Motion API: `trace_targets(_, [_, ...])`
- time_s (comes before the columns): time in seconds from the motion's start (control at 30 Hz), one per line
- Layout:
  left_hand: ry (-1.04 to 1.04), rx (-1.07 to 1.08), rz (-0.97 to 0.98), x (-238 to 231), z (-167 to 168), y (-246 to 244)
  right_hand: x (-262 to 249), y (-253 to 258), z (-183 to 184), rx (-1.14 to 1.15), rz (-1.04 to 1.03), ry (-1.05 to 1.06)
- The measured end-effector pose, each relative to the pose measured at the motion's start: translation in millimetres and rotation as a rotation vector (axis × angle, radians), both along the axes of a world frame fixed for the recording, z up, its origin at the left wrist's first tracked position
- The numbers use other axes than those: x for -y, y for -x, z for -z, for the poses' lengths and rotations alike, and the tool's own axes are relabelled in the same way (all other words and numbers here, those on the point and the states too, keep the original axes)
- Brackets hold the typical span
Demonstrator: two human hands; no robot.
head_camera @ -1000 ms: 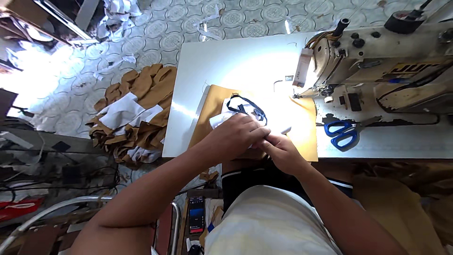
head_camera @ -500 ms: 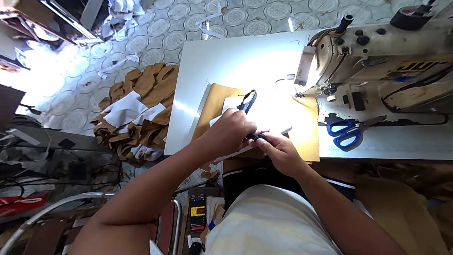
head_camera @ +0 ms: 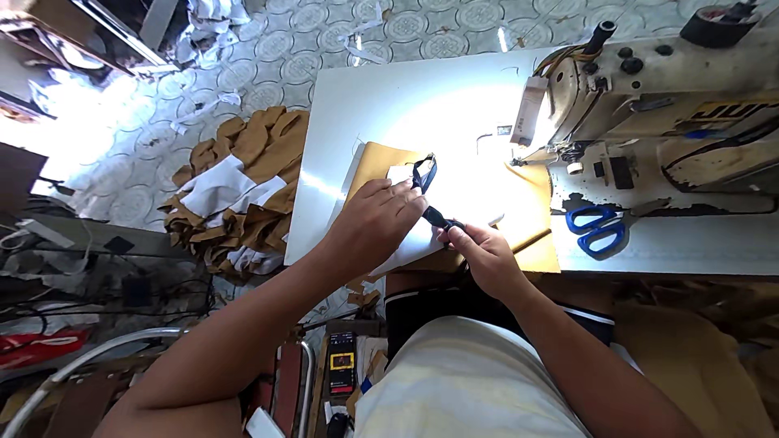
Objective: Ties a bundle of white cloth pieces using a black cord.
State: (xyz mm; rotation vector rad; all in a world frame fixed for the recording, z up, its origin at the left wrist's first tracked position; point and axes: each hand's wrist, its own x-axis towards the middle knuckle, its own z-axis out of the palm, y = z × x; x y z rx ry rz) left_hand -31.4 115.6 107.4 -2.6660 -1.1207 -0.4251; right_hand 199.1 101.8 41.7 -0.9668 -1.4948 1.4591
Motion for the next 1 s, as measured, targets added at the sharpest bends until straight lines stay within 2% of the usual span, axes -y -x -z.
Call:
trace_targets(0.13, [0.092, 0.057, -0.062, 13.9, -22.8, -2.6, 0.9, 3.4, -1.2, 0.039, 0.036, -0.031])
trace_targets(0.33, [0.630, 0.121, -0.180, 19.1, -59.6, 3.9, 2.6, 3.6, 3.7, 0.068, 0.068, -0.073])
trace_targets(0.47, [0.793, 0.145, -0.134, 13.6, -67.2, 6.3, 5.5, 3.5, 10.6, 0.106, 0.065, -0.210])
trace_targets(0.67, [1.094, 0.491, -0.234, -4.1, -64.3, 8.7, 5.8, 4.7, 11.9, 0.158, 0.045, -0.310])
trace_targets(0.73, [1.041, 0.395, -0.185, -9.8, -69.5, 16.0, 4.1, 2.8, 11.2, 0.170, 0.015, -0.316])
trace_targets(0.87, [0.757, 0.010, -0.066, -6.9, -80.0, 19.2, 1.7, -0.2, 10.3, 0.197, -0.032, -0.363])
trace_targets(0.93, [0.638, -0.155, -0.125, -16.6, -73.8, 17.3, 3.4, 0.3, 10.2, 0.251, 0.001, -0.416])
trace_targets(1.0, [0.535, -0.201, -0.202, -31.3, -51.8, 20.3, 7.0, 2.7, 10.0, 0.330, 0.030, -0.516])
